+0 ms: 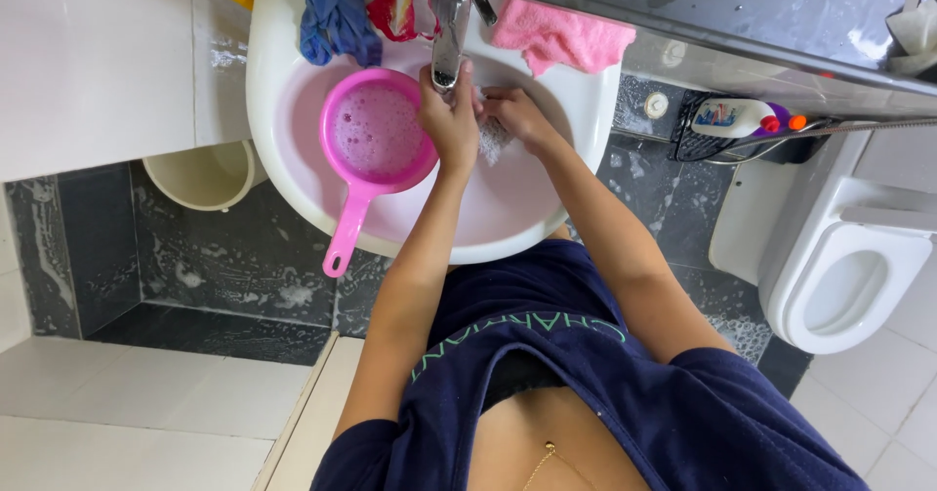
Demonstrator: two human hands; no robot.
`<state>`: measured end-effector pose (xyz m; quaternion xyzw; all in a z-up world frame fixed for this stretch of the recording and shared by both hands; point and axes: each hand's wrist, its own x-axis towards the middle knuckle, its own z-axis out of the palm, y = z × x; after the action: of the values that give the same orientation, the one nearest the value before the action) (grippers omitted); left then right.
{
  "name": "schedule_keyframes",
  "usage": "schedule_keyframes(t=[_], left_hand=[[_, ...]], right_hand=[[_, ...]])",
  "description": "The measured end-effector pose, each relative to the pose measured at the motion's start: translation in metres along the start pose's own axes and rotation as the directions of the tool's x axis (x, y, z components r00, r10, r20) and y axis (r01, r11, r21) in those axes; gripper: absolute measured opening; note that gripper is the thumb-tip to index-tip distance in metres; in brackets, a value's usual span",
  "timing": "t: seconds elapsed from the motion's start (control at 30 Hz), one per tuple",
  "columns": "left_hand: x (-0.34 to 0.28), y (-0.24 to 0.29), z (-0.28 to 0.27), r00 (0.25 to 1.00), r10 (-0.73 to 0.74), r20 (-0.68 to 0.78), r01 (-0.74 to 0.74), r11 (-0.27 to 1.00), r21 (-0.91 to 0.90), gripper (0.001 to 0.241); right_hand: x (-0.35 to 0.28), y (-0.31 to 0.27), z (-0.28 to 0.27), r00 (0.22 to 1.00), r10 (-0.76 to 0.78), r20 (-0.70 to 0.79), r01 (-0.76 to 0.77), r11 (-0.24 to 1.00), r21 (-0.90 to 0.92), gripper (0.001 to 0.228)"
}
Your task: The person squats on a tiled bathroom floor and scrubs the surface with a white brush and soapy water from a pink scoop. They then rinse the brush and scoop at the sink, fill a bucket with water, and continue cleaning.
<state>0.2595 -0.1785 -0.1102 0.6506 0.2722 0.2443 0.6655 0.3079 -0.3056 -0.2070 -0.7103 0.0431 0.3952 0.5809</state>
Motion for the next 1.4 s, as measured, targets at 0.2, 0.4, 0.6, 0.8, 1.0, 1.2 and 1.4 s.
schedule_keyframes(t=[0.2,0.4,0.6,0.8,1.0,1.2,1.4], left_hand=[[0.008,-0.066,0.000,0.937,-0.330,0.111,0.348,0.897,-0.273,0.013],[0.010,-0.071,0.002,0.962,-0.273,0.023,0.274,0.958,-0.078,0.015],[0.007,-0.065,-0.014,0.977,-0.203,0.064,0.210,0.965,-0.157,0.026],[0.010,-0.039,-0.012,0.974,-0.139,0.178,0.159,0.981,-0.107,0.027],[0.006,-0.077,-0.013,0.946,-0.265,0.188,0.289,0.950,-0.117,0.017],[0.005,-0.077,-0.010,0.922,-0.354,0.157,0.367,0.929,-0.055,0.016],[0.006,-0.051,-0.024,0.926,-0.243,0.287,0.281,0.955,-0.097,0.035]], right_hand=[[-0.019,-0.025,0.008,0.999,0.046,0.023,-0.042,0.984,-0.173,0.031],[-0.014,-0.022,0.010,1.000,0.026,0.005,-0.025,0.981,-0.190,0.035],[-0.018,-0.022,0.013,1.000,0.016,-0.001,-0.016,0.974,-0.226,0.044],[-0.025,-0.036,0.015,1.000,0.012,-0.004,-0.013,0.965,-0.262,0.043],[-0.005,-0.005,0.011,0.994,-0.036,-0.104,0.030,0.998,-0.060,0.043],[0.003,-0.005,0.007,0.994,-0.061,-0.090,0.070,0.993,0.095,0.048],[0.008,0.001,0.008,0.987,-0.107,-0.118,0.127,0.975,0.183,0.046]])
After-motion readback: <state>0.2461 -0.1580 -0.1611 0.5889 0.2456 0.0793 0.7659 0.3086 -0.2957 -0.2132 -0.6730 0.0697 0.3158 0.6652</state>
